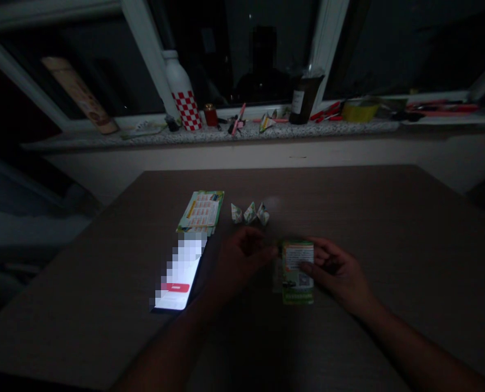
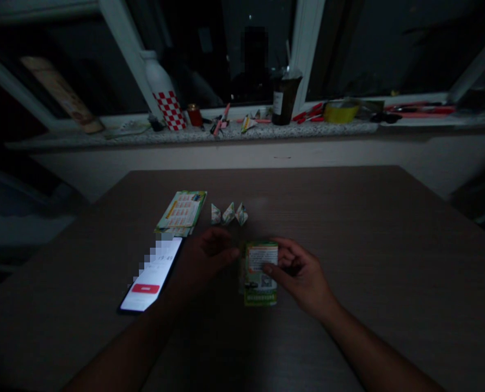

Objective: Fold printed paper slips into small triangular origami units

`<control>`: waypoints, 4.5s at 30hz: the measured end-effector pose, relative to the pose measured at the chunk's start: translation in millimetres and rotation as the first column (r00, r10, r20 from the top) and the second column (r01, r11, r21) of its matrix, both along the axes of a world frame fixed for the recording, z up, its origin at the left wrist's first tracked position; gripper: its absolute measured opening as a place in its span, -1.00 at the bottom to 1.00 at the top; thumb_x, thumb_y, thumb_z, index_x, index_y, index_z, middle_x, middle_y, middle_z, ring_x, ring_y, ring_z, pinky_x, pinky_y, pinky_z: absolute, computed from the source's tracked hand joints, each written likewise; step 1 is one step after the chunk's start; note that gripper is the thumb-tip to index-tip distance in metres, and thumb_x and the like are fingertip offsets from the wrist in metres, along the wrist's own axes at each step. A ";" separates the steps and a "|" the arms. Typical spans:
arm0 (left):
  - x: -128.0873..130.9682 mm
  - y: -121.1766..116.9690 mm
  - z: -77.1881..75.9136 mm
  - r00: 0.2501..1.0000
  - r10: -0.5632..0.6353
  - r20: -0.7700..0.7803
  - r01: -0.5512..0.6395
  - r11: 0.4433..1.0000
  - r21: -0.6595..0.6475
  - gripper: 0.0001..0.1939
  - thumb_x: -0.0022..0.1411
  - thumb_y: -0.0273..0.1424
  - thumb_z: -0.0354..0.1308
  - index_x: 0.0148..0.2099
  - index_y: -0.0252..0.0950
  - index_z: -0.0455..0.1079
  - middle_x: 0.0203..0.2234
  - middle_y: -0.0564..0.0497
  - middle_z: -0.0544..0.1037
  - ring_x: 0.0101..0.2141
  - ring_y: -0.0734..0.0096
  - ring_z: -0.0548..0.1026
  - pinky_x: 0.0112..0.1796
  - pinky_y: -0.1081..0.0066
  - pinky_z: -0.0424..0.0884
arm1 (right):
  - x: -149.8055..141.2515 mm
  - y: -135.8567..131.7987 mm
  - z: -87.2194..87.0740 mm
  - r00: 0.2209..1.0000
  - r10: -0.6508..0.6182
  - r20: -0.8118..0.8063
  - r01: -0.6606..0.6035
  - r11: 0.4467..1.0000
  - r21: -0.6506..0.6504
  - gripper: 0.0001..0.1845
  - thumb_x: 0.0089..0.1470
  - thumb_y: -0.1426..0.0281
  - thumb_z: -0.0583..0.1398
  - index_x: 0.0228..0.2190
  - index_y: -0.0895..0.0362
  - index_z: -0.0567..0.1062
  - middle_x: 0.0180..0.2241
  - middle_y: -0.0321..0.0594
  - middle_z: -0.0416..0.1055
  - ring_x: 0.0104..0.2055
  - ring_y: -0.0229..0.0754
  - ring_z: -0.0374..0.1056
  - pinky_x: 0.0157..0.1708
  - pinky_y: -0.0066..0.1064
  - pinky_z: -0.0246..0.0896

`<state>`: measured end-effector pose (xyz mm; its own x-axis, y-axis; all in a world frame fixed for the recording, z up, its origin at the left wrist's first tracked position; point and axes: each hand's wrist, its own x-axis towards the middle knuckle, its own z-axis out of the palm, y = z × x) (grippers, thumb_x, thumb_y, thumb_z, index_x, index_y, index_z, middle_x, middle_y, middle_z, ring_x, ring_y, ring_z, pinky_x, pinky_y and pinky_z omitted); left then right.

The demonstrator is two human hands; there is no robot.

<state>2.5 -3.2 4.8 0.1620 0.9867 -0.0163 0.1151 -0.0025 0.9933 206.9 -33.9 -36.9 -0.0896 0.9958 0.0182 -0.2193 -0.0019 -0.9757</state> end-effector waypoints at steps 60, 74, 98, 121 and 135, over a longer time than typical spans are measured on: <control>18.4 -6.6 -22.8 0.994 -0.075 0.076 0.089 0.976 -0.200 -0.84 -0.03 -0.39 0.31 -0.36 -0.33 0.45 -0.46 0.03 0.54 -0.42 0.41 0.49 -0.36 0.44 0.37 | 1.3 4.3 2.4 0.993 -0.073 0.093 0.076 0.996 -0.035 -0.61 -0.15 0.25 0.37 -0.24 0.08 0.47 -0.34 -0.17 0.59 -0.34 -0.13 0.51 -0.30 -0.27 0.45; 18.4 -6.9 -19.1 0.996 -0.070 0.061 0.081 0.976 -0.202 -0.85 -0.04 -0.40 0.31 -0.38 -0.34 0.45 -0.49 0.05 0.54 -0.44 0.43 0.47 -0.37 0.44 0.36 | 1.3 4.0 2.0 0.996 -0.065 0.061 0.068 0.996 -0.058 -0.62 -0.14 0.29 0.37 -0.23 0.09 0.46 -0.33 -0.18 0.58 -0.33 -0.14 0.51 -0.29 -0.29 0.44; 18.7 -7.4 -20.9 0.995 -0.075 0.072 0.088 0.976 -0.198 -0.86 -0.04 -0.40 0.29 -0.39 -0.33 0.44 -0.49 0.05 0.53 -0.45 0.45 0.47 -0.38 0.46 0.35 | 1.9 3.5 0.9 0.994 -0.088 0.060 0.091 0.995 -0.042 -0.62 -0.15 0.32 0.38 -0.24 0.09 0.46 -0.32 -0.18 0.58 -0.33 -0.17 0.50 -0.31 -0.36 0.43; 15.6 -4.3 -18.8 0.999 0.006 -0.039 -0.011 0.993 -0.120 -0.71 -0.07 -0.43 0.34 -0.39 -0.29 0.25 -0.53 0.11 0.50 -0.46 0.44 0.49 -0.46 0.51 0.33 | 6.1 9.7 -1.0 0.986 -0.158 0.059 0.169 0.947 -0.274 -0.48 -0.39 0.36 0.48 -0.28 0.15 0.52 -0.49 -0.25 0.59 -0.47 -0.16 0.50 -0.35 -0.34 0.41; 15.7 -3.8 -22.1 0.995 0.016 -0.100 -0.024 0.997 -0.079 -0.75 -0.07 -0.40 0.32 -0.40 -0.30 0.29 -0.52 0.10 0.48 -0.45 0.42 0.48 -0.44 0.48 0.34 | 8.1 10.3 1.5 0.988 -0.120 0.092 0.141 0.953 -0.269 -0.54 -0.36 0.31 0.46 -0.33 0.15 0.52 -0.53 -0.22 0.59 -0.50 -0.10 0.51 -0.38 -0.27 0.44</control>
